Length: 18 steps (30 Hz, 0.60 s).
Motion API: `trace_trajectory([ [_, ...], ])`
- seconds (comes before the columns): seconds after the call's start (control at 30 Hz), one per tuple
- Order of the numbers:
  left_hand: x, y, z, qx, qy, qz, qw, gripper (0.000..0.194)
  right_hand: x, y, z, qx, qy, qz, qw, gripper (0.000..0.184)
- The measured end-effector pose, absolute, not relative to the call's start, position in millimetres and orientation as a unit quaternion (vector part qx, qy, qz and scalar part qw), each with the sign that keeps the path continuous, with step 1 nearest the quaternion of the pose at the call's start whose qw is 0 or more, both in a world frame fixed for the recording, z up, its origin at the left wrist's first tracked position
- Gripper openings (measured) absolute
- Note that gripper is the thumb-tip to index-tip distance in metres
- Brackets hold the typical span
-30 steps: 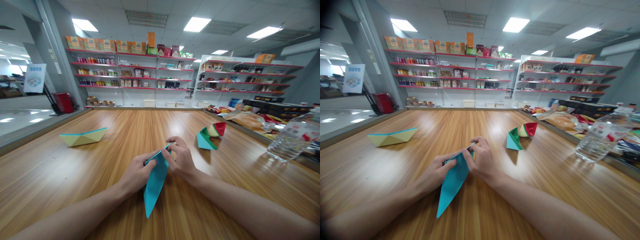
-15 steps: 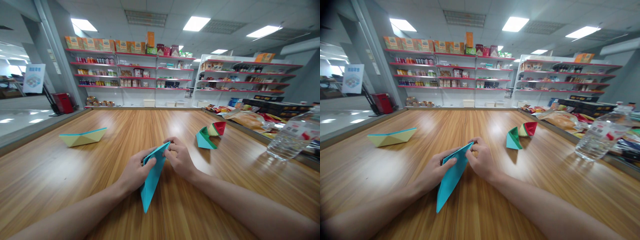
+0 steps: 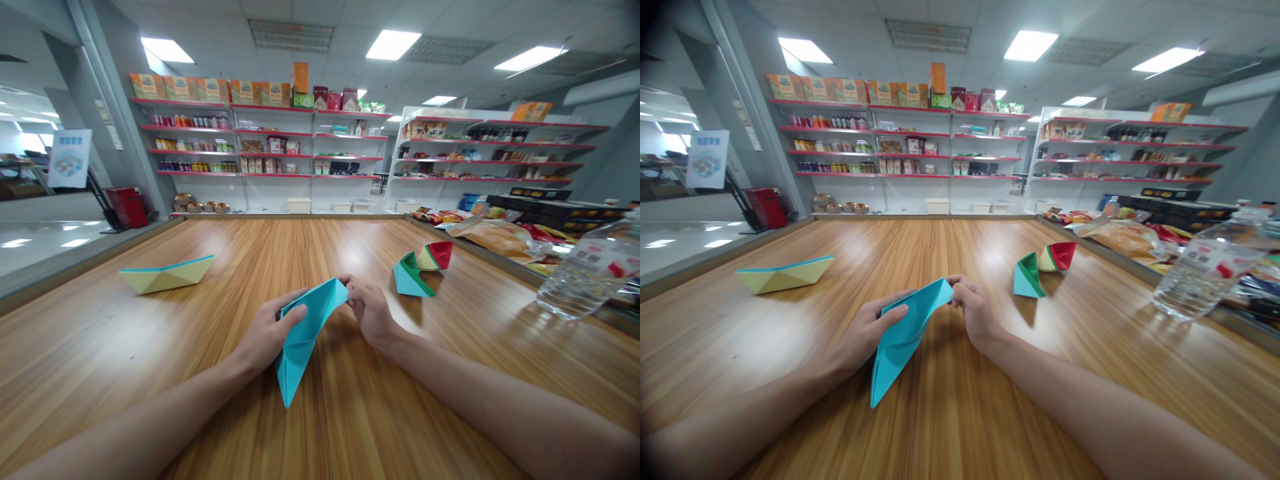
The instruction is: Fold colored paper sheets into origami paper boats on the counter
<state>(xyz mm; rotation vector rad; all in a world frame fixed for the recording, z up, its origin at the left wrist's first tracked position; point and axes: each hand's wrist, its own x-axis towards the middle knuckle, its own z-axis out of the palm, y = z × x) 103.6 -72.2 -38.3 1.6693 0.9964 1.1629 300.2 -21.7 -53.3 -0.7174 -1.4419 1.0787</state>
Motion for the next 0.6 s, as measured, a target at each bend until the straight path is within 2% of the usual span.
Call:
trace_trajectory([
  [0.23, 104, -74, -40, 0.694, 0.431, 0.454, 0.357, 0.047, 297, -26, -45, -0.297, -0.555, 0.524, 0.575, 0.014],
  [0.4, 103, -71, -40, 0.685, 0.422, 0.452, 0.386, 0.047, 300, -24, -41, -0.299, -0.5, 0.575, 0.574, 0.008],
  [0.6, 102, -70, -40, 0.667, 0.397, 0.45, 0.442, 0.05, 305, -14, -47, -0.325, -0.515, 0.556, 0.566, 0.014],
])
